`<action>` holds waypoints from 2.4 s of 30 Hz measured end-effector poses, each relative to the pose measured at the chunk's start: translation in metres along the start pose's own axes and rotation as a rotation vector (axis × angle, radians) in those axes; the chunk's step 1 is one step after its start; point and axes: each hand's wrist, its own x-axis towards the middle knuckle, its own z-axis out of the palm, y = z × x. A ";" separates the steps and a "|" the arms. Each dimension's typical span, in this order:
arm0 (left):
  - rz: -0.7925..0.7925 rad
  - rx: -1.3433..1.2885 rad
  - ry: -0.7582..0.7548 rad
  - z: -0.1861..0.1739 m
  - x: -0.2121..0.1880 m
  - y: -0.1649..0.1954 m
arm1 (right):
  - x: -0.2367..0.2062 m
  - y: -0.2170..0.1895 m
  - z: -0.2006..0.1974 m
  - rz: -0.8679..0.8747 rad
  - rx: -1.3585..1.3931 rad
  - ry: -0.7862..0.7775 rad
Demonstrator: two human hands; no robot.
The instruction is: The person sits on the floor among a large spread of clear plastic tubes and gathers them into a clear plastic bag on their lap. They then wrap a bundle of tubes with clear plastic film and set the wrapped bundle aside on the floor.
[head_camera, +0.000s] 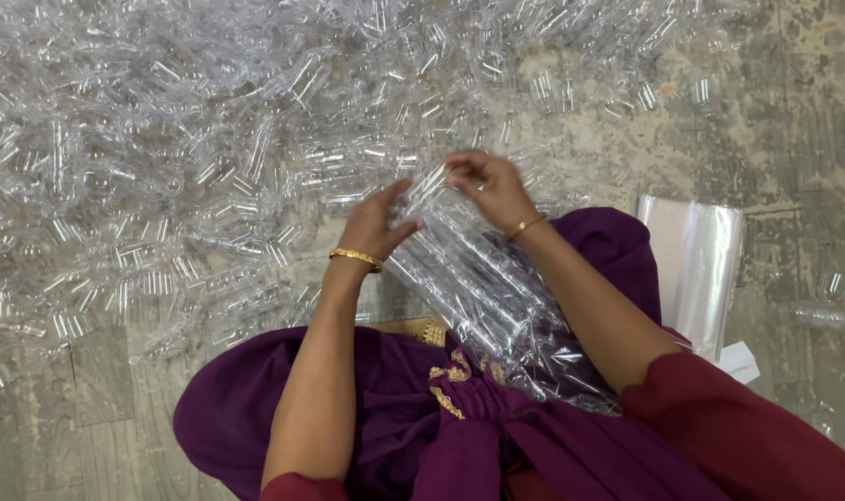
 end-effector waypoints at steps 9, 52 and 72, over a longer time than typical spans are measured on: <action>-0.008 -0.018 0.097 0.004 -0.006 -0.005 | 0.018 0.036 -0.064 -0.254 -1.071 0.359; -0.111 0.215 0.149 -0.007 0.002 -0.022 | 0.029 0.032 -0.046 -0.063 -0.671 0.175; 0.046 -0.046 0.222 -0.015 0.000 -0.012 | 0.006 0.036 -0.032 -0.252 -0.673 -0.510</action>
